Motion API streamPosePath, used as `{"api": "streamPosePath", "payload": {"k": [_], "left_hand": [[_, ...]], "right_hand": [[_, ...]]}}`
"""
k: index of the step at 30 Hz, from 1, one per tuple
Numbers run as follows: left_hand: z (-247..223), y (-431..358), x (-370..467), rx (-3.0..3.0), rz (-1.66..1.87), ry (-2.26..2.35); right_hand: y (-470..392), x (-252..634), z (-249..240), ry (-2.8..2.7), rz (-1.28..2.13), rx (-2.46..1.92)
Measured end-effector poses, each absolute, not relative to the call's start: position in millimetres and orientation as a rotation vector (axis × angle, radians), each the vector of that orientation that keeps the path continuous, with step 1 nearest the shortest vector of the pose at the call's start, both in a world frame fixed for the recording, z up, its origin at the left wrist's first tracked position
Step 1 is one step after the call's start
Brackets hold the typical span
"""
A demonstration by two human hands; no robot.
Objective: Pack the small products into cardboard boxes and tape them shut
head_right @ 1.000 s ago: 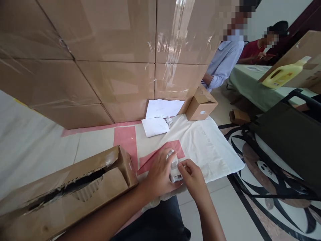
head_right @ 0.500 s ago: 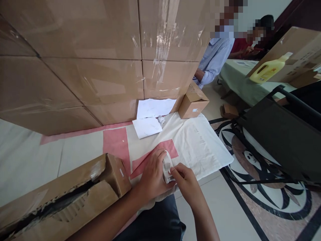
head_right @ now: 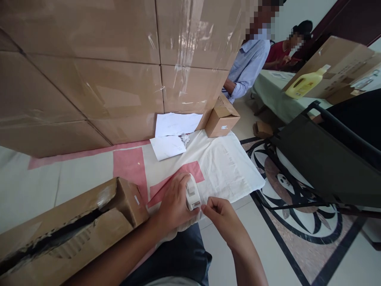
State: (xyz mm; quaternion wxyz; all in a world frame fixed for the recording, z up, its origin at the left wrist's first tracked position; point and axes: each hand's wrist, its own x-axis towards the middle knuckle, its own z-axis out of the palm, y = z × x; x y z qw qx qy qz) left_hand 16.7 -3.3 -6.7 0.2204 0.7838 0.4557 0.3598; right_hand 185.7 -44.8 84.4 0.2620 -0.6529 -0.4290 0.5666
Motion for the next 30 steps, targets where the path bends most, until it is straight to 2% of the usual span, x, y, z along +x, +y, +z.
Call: {"api": "streamPosePath", "payload": {"k": [10, 22, 30], "left_hand": [[-7, -3, 14, 2.203, 0.997, 1.229], [-8, -2, 14, 2.218, 1.044, 1.206], [-9, -3, 15, 2.202, 1.054, 1.199]], "right_hand": [[-83, 186, 54, -1.001, 1.525, -1.852], [-73, 184, 30, -1.201, 1.322, -1.933], [-72, 178, 32, -1.302, 1.229, -1.967]]}}
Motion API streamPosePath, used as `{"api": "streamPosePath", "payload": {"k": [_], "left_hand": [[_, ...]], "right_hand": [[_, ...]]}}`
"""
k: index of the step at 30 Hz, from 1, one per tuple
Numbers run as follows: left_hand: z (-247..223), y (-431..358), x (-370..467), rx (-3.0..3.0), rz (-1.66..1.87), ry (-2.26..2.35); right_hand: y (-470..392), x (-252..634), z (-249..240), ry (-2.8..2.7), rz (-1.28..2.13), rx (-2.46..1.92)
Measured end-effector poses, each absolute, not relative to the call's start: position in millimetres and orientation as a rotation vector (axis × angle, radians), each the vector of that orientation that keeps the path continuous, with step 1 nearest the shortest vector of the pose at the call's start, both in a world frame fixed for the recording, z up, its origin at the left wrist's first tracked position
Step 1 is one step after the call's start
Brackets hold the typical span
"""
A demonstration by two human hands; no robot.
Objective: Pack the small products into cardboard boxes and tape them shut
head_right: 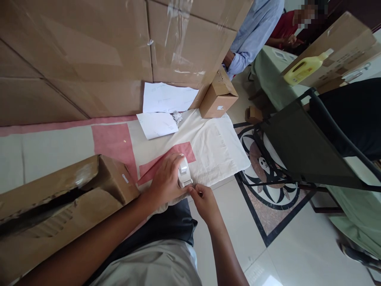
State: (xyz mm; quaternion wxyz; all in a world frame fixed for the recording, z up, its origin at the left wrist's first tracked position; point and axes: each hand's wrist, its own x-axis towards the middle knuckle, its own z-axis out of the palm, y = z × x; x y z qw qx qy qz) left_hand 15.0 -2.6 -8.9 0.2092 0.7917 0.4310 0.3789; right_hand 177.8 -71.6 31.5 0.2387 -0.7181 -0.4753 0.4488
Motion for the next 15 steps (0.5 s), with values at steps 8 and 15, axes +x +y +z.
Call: {"api": "streamPosePath", "payload": {"k": [8, 15], "left_hand": [[-5.5, -1.1, 13.4, 2.199, 1.061, 1.179], [-7.2, 0.3, 14.9, 2.195, 1.020, 1.184]], "right_hand": [[-76.5, 171.6, 28.1, -1.234, 1.128, -2.015], [-74.5, 171.1, 26.2, -1.170, 1.137, -2.008]]}}
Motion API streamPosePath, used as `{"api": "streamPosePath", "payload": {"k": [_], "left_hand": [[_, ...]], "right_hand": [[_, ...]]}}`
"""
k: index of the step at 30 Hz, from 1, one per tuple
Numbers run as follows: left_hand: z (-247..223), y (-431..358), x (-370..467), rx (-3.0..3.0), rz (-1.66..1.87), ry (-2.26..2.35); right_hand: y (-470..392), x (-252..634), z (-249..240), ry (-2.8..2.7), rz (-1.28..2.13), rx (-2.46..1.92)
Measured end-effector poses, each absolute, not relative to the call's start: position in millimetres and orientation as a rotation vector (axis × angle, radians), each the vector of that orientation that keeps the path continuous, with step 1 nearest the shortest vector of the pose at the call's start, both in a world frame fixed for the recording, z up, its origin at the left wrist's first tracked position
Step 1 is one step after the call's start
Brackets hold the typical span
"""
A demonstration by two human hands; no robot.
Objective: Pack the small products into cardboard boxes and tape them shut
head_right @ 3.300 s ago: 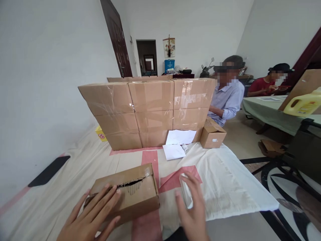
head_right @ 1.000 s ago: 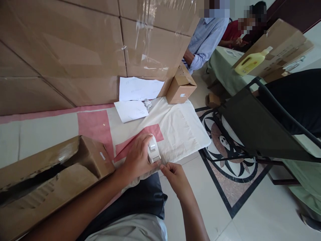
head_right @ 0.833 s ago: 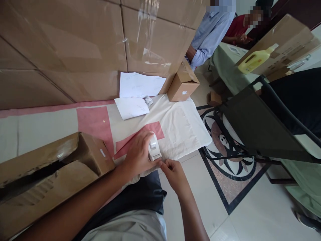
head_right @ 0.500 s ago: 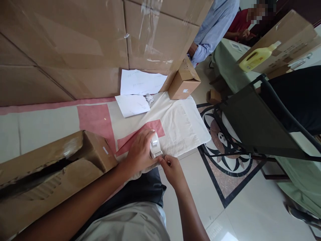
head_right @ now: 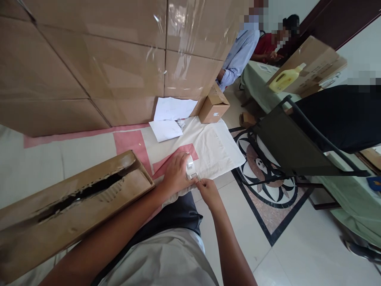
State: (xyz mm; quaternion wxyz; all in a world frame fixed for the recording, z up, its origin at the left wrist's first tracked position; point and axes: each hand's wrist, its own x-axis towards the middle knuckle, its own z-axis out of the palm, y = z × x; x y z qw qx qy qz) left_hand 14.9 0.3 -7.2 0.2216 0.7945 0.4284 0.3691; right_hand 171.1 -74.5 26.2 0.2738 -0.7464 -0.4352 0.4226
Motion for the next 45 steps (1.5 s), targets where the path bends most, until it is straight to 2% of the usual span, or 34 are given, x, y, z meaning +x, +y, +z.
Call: {"api": "streamPosePath", "payload": {"k": [9, 15, 19, 22, 27, 33, 38, 42, 45], "left_hand": [[-8, 2, 15, 2.161, 1.059, 1.202], [2, -3, 15, 2.151, 1.129, 1.197], [38, -35, -5, 1.838, 1.310, 1.049], [60, -73, -33, 1.452, 1.222, 0.940], [68, -125, -67, 1.348, 1.271, 0.888], [65, -145, -78, 1.348, 1.499, 1.044], [65, -149, -88, 1.351, 1.518, 1.199], [59, -158, -91, 1.442, 1.564, 1.377], [59, -172, -99, 1.568, 1.842, 1.530]], "right_hand": [[-91, 170, 10, -1.122, 1.142, -1.884], [-116, 159, 36, -1.245, 1.108, -1.584], [-123, 142, 63, -1.421, 1.049, -1.191], [-121, 126, 77, -1.527, 1.015, -0.971], [-115, 101, 87, -1.646, 1.013, -0.837], [-123, 82, 85, -1.711, 1.013, -0.806], [-132, 69, 83, -1.790, 1.085, -0.836], [-137, 61, 75, -1.864, 1.093, -0.997], [-132, 61, 62, -1.822, 0.945, -1.281]]}}
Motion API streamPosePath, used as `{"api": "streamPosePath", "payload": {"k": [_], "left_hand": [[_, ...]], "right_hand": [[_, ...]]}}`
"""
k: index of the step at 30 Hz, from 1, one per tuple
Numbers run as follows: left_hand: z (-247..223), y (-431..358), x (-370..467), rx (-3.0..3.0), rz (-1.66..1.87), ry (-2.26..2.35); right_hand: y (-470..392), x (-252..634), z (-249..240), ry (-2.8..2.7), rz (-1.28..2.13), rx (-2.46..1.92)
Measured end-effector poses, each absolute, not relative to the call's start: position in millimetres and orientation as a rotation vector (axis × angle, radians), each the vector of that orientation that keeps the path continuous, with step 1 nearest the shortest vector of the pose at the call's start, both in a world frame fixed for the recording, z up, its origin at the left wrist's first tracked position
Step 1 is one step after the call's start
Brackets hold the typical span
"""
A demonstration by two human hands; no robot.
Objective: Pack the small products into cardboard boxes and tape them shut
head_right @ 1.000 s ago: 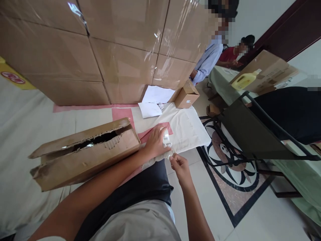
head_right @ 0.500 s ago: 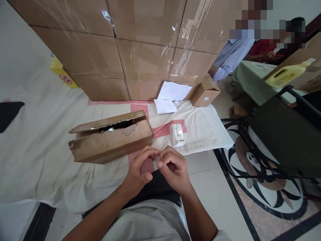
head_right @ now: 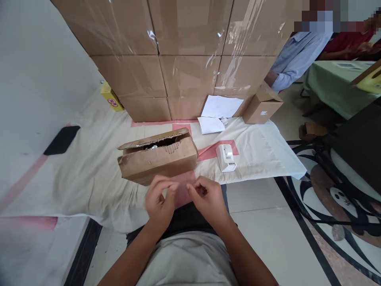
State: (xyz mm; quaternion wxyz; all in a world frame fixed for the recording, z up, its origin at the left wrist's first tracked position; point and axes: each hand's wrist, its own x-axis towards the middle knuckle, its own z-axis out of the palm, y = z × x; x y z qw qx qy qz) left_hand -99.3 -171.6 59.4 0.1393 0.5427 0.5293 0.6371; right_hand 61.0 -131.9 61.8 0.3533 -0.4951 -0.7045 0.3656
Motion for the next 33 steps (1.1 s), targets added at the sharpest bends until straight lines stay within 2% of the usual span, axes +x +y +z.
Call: {"api": "streamPosePath", "payload": {"k": [2, 4, 9, 12, 16, 21, 25, 29, 33], "left_hand": [[69, -180, -113, 1.563, 2.076, 1.661], [86, -183, -133, 1.531, 2.136, 1.816], [130, -168, -182, 1.848, 1.480, 1.986], [140, -150, -196, 1.926, 1.161, 2.106], [143, -128, -203, 1.935, 0.999, 2.092], [141, -108, -210, 1.850, 0.960, 1.926], [133, -102, -214, 1.743, 1.030, 1.893], [132, -106, -215, 1.494, 1.246, 1.780], [138, -112, -212, 1.359, 1.262, 1.773]], "right_hand": [[-122, 64, 56, -1.804, 0.762, -1.436], [-108, 66, 58, -1.823, 0.578, -1.429], [-65, 45, 103, -2.072, 0.122, -0.967], [-47, 15, 125, -2.312, -0.015, -0.855], [-37, -16, 122, -2.554, 0.033, -0.873], [-36, -22, 108, -2.580, 0.093, -0.942], [-34, -18, 108, -2.572, 0.126, -0.922], [-32, -18, 108, -2.539, 0.156, -0.919], [-33, -18, 106, -2.519, 0.185, -0.913]]}}
